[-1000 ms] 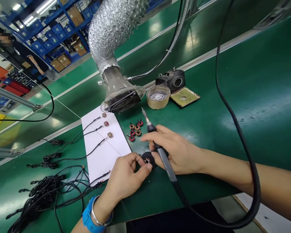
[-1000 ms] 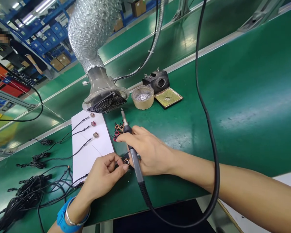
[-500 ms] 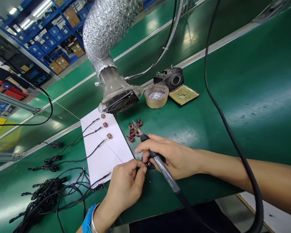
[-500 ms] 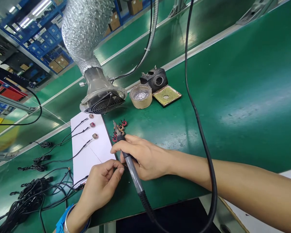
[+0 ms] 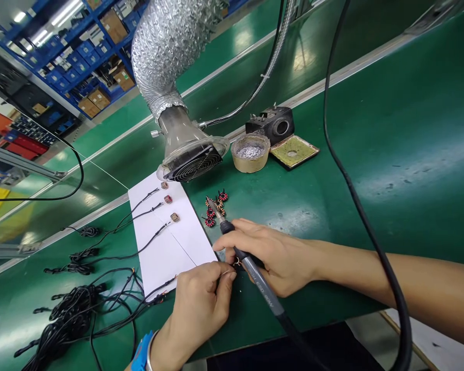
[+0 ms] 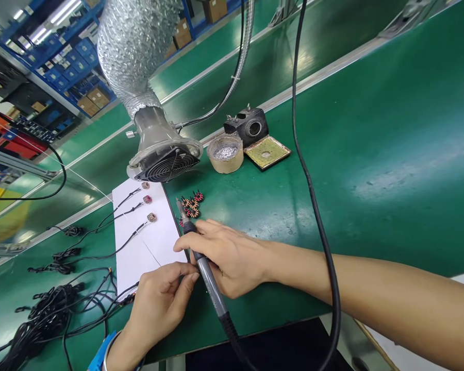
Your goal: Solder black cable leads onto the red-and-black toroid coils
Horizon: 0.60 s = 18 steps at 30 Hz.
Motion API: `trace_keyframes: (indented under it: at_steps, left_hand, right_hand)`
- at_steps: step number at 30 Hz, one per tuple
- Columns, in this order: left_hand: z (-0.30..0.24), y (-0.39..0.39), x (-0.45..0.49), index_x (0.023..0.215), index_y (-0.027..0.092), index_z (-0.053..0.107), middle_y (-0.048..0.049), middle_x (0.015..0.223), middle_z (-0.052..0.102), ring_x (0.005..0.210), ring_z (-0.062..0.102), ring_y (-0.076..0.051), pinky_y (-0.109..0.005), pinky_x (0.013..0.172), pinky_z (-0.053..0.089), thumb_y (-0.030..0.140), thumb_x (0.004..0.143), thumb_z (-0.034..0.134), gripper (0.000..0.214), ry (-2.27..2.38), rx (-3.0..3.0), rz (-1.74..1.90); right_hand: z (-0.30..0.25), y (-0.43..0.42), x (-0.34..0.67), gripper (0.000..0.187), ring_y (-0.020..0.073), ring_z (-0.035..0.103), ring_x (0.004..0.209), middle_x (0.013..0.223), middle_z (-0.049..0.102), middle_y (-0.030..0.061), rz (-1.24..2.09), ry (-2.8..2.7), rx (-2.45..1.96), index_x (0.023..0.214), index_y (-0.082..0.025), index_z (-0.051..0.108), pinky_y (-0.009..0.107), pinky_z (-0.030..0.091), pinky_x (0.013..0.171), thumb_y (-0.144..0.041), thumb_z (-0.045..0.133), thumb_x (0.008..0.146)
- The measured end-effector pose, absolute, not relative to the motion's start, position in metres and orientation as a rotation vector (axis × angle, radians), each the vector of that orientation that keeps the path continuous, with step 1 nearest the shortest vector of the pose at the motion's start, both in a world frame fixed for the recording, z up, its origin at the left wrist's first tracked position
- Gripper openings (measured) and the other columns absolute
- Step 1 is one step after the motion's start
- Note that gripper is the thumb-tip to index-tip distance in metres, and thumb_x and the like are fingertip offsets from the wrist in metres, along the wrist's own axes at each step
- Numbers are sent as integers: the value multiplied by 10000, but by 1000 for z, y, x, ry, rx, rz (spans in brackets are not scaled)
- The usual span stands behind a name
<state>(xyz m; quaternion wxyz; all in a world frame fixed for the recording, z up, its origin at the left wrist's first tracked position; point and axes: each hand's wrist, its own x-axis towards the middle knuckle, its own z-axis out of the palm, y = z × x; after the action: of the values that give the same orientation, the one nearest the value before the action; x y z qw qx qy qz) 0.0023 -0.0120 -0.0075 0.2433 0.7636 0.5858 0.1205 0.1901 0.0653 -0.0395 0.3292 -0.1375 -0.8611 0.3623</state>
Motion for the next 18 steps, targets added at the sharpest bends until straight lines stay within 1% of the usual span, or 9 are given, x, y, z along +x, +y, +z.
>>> trace_keyframes:
  at_steps: [3, 7, 10, 12, 15, 18]
  left_hand:
    - [-10, -14, 3, 888, 188, 681, -29, 737, 729, 601, 655, -143, -224, 579, 469, 179, 899, 505, 176, 1563, 2199, 391]
    - [-12, -13, 3, 908, 185, 656, -29, 730, 721, 596, 654, -146, -228, 575, 470, 162, 900, 501, 156, 1545, 2268, 402]
    - [-14, -11, 4, 919, 184, 631, -23, 738, 706, 592, 641, -136, -223, 562, 452, 143, 909, 467, 169, 1503, 2266, 380]
    - [-16, -9, 3, 925, 191, 614, -17, 724, 689, 595, 632, -137, -227, 560, 437, 127, 914, 433, 192, 1479, 2282, 355]
    - [-17, -6, 1, 953, 203, 596, -18, 740, 684, 635, 635, -148, -238, 585, 431, 119, 921, 402, 214, 1460, 2320, 307]
    - [-13, -5, -3, 941, 207, 579, -14, 760, 682, 654, 632, -147, -244, 607, 430, 148, 935, 407, 181, 1474, 2303, 271]
  right_hand:
    - [-41, 63, 188, 384, 204, 465, 782, 845, 604, 64, 877, -2317, -389, 1143, -136, 490, 320, 383, 710, -109, 515, 761]
    - [-38, 62, 191, 398, 209, 453, 750, 827, 591, 70, 774, -2341, -385, 1139, -128, 513, 333, 388, 687, -142, 514, 742]
    - [-32, 65, 200, 386, 198, 481, 771, 857, 629, 60, 817, -2219, -375, 1167, -145, 488, 334, 408, 726, -133, 493, 781]
    - [-29, 67, 206, 419, 194, 498, 801, 875, 647, 50, 823, -2149, -408, 1189, -160, 467, 324, 421, 738, -103, 486, 775]
    - [-28, 68, 209, 465, 192, 501, 804, 852, 636, 39, 797, -2140, -491, 1203, -169, 461, 315, 438, 728, -75, 493, 748]
    - [-33, 63, 205, 431, 197, 481, 777, 823, 602, 44, 752, -2198, -538, 1194, -162, 480, 338, 441, 731, -101, 508, 769]
